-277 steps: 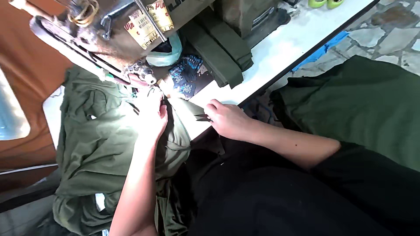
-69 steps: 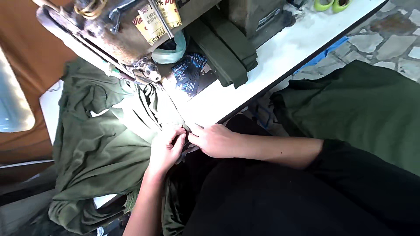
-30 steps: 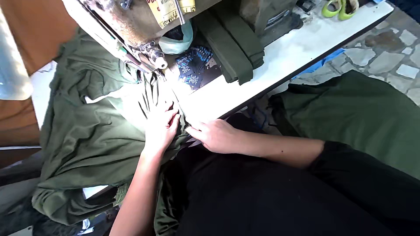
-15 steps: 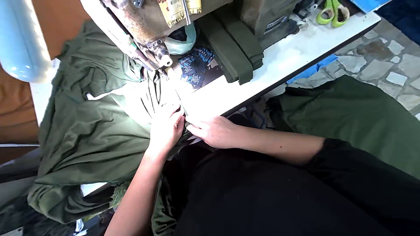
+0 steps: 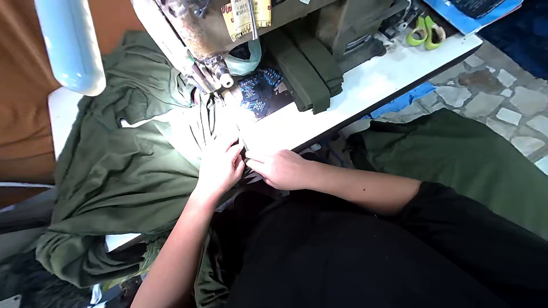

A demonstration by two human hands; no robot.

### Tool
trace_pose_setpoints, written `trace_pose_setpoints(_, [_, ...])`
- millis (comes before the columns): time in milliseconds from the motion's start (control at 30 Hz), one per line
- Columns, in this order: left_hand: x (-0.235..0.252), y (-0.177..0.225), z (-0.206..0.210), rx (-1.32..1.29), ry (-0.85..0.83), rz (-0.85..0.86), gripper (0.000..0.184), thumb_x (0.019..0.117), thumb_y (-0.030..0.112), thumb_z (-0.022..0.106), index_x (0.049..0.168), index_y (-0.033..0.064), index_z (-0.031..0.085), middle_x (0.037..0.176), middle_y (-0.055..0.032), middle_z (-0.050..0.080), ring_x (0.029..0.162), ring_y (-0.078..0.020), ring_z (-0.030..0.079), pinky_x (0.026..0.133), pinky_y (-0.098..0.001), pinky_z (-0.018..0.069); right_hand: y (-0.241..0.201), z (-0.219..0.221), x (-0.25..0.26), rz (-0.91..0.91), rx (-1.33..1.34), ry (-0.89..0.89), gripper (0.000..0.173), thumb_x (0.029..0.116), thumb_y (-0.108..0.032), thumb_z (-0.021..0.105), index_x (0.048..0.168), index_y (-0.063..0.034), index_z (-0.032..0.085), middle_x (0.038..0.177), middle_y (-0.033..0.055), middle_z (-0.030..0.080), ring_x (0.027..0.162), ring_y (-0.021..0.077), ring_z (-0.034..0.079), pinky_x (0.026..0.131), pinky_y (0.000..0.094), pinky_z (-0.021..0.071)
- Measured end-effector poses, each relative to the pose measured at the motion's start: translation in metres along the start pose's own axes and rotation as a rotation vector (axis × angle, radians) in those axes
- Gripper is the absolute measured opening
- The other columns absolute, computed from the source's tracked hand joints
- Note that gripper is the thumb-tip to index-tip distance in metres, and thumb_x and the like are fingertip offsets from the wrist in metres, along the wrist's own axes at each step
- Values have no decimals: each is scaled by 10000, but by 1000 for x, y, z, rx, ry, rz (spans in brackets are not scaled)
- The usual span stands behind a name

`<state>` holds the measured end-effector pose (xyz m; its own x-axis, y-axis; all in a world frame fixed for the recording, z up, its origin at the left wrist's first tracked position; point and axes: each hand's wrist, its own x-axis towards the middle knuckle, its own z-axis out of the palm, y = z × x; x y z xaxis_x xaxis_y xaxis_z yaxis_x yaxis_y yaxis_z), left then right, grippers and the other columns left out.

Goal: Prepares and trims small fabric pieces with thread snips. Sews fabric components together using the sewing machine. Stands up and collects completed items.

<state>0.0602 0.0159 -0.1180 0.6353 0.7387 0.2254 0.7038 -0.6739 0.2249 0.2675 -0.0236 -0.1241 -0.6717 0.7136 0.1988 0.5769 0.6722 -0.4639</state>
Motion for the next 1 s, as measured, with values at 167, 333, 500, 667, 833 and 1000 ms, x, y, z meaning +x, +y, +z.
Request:
trace_pose_setpoints(167, [5, 1, 4, -21, 55, 2, 259, 828, 175, 652, 951, -35, 743, 1180, -222, 698, 1128, -420, 654, 947, -605, 488, 2, -24, 11, 143, 341, 105, 340, 903, 11, 631, 1234, 41, 706, 1045, 195, 730, 950, 309, 706, 828, 469, 565])
trace_pose_setpoints(333, [7, 4, 8, -67, 118, -31, 128, 858, -20, 641, 926, -70, 737, 1141, -244, 706, 1091, -430, 671, 942, -587, 513, -2, -18, 7, 137, 190, -69, 290, 945, -34, 623, 1217, 0, 717, 1292, 174, 690, 1069, 329, 711, 871, 514, 572])
trace_pose_setpoints(500, [4, 8, 10, -122, 134, -104, 208, 908, -10, 591, 1023, -69, 754, 1193, -244, 706, 1126, -426, 664, 981, -587, 480, -5, -5, -1, 70, 45, -64, 300, 955, -40, 608, 1240, 8, 688, 1382, 180, 638, 1058, 333, 720, 762, 481, 594])
trace_pose_setpoints(667, [3, 8, 13, -33, 164, -46, 175, 872, -5, 634, 984, -54, 760, 1160, -231, 716, 1090, -420, 680, 930, -587, 511, -6, -8, -1, 86, 37, -109, 344, 964, -50, 609, 1299, -1, 670, 1401, 174, 625, 1010, 328, 723, 746, 470, 590])
trace_pose_setpoints(833, [3, 6, 16, 2, 172, -34, 171, 869, 26, 639, 965, -50, 759, 1123, -228, 726, 1052, -415, 696, 902, -576, 530, -5, -10, -2, 77, 44, -140, 344, 991, -55, 572, 1320, 1, 657, 1406, 160, 627, 1141, 320, 690, 821, 465, 583])
trace_pose_setpoints(1000, [3, 7, 13, -36, 146, -73, 191, 906, 38, 605, 975, -54, 757, 1141, -229, 725, 1069, -420, 691, 922, -584, 519, -5, -12, -2, 73, 51, -144, 342, 976, -45, 589, 1307, -2, 664, 1397, 157, 627, 991, 320, 717, 724, 461, 581])
